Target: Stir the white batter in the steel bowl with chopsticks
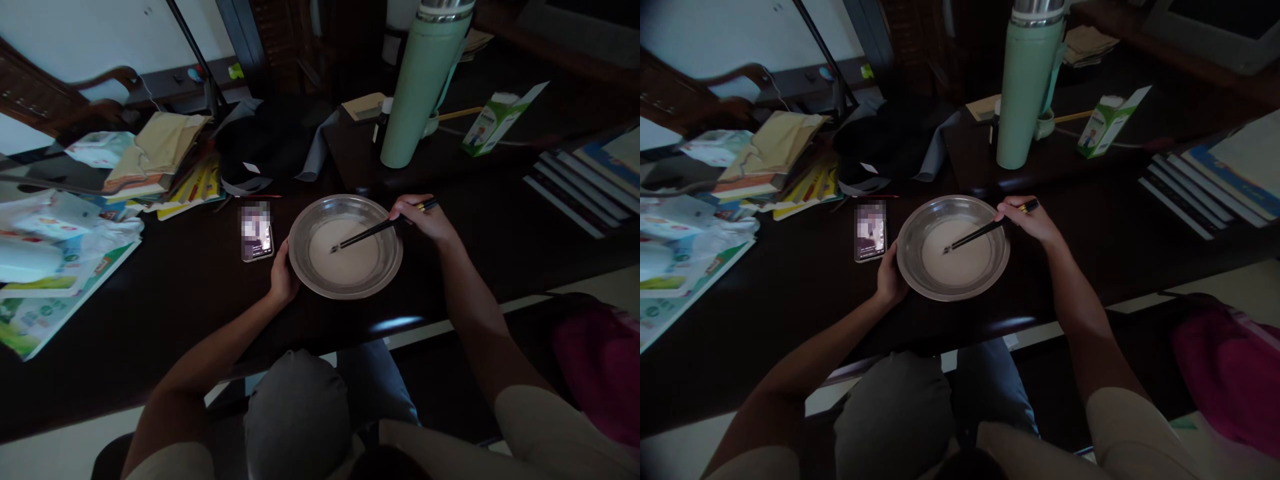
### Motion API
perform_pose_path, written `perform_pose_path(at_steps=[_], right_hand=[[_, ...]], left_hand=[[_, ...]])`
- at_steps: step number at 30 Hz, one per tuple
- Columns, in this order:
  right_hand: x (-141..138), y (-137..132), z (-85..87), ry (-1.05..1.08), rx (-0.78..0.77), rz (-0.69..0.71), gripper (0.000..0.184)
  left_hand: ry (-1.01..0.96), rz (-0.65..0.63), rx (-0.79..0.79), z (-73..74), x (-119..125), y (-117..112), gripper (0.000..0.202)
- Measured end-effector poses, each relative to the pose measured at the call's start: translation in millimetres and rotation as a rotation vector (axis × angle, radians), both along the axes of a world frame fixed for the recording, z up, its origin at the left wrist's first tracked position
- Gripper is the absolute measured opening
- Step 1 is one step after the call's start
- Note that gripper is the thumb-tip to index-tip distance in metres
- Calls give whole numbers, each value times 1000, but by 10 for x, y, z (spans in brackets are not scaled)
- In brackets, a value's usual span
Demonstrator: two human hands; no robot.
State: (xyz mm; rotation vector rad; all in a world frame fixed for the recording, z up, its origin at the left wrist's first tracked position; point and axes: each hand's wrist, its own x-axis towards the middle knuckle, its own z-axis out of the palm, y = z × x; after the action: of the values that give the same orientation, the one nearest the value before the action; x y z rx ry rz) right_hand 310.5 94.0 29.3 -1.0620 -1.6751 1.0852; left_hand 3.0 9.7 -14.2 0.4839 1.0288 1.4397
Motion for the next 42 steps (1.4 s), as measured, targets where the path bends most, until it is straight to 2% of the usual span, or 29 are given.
perform_pose_path(at_steps=[4, 10, 15, 20, 25, 31, 36, 42], right_hand=[[20, 9, -8, 86, -6, -104, 42], [-1, -4, 2, 2, -12, 19, 39], [22, 11, -9, 84, -12, -105, 42], [0, -3, 17, 24, -19, 23, 40], [13, -5, 18, 75, -7, -83, 43], [5, -3, 3, 18, -4, 18, 37], [36, 15, -21, 82, -9, -84, 41], [28, 4, -1, 16, -13, 32, 38]], left_hand=[[-5, 14, -19, -4, -3, 4, 19], [-8, 0, -6, -1, 0, 4, 20], [19, -1, 11, 0, 0, 2, 20], [-3, 4, 4, 1, 7, 3, 19], [0, -13, 24, -3, 4, 1, 19], [28, -17, 16, -1, -7, 0, 21], [3, -13, -10, 7, 0, 2, 20], [9, -12, 1, 22, 12, -2, 20]])
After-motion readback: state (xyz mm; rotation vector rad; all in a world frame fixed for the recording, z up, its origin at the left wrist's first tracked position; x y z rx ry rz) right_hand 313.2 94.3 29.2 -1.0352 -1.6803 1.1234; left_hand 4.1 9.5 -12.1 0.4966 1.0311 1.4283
